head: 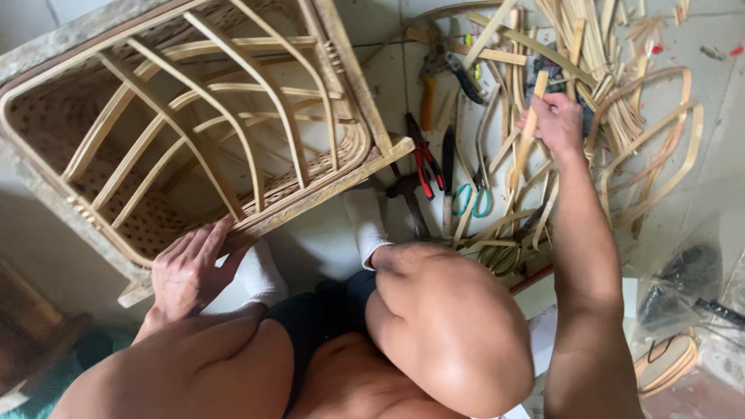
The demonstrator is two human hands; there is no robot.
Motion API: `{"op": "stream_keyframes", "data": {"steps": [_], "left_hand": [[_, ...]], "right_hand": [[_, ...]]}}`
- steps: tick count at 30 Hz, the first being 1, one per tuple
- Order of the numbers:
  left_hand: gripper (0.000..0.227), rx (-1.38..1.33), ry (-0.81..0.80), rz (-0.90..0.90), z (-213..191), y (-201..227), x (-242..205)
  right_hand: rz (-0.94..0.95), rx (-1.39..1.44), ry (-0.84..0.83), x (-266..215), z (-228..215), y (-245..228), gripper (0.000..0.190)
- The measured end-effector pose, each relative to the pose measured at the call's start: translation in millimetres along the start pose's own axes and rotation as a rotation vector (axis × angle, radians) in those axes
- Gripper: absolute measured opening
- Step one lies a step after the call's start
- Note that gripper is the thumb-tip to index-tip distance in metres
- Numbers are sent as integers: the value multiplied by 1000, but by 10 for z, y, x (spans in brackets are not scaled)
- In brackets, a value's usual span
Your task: The person is assembling a rectangular woven basket by inserting curved bamboo strips into a wooden mold. They use a hammer to secure the strips, pliers to adjust them, and apply glue to the joints.
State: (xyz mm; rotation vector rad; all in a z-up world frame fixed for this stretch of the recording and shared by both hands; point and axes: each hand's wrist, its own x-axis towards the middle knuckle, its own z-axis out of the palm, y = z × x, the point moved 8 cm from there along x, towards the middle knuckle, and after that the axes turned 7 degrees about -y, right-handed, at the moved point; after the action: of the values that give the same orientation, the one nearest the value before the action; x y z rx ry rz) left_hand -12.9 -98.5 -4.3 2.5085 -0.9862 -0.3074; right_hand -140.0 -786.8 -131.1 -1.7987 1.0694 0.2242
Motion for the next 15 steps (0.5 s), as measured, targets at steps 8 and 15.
{"op": "stream_keyframes", "data": {"steps": [8, 15], "left_hand": [[54, 83, -115, -11, 135, -52, -45], [57, 109, -116, 6, 173, -74, -97]], "right_hand": [[64, -293, 168, 114, -315, 664, 32], [323, -324, 7, -15, 73, 962, 34]]}}
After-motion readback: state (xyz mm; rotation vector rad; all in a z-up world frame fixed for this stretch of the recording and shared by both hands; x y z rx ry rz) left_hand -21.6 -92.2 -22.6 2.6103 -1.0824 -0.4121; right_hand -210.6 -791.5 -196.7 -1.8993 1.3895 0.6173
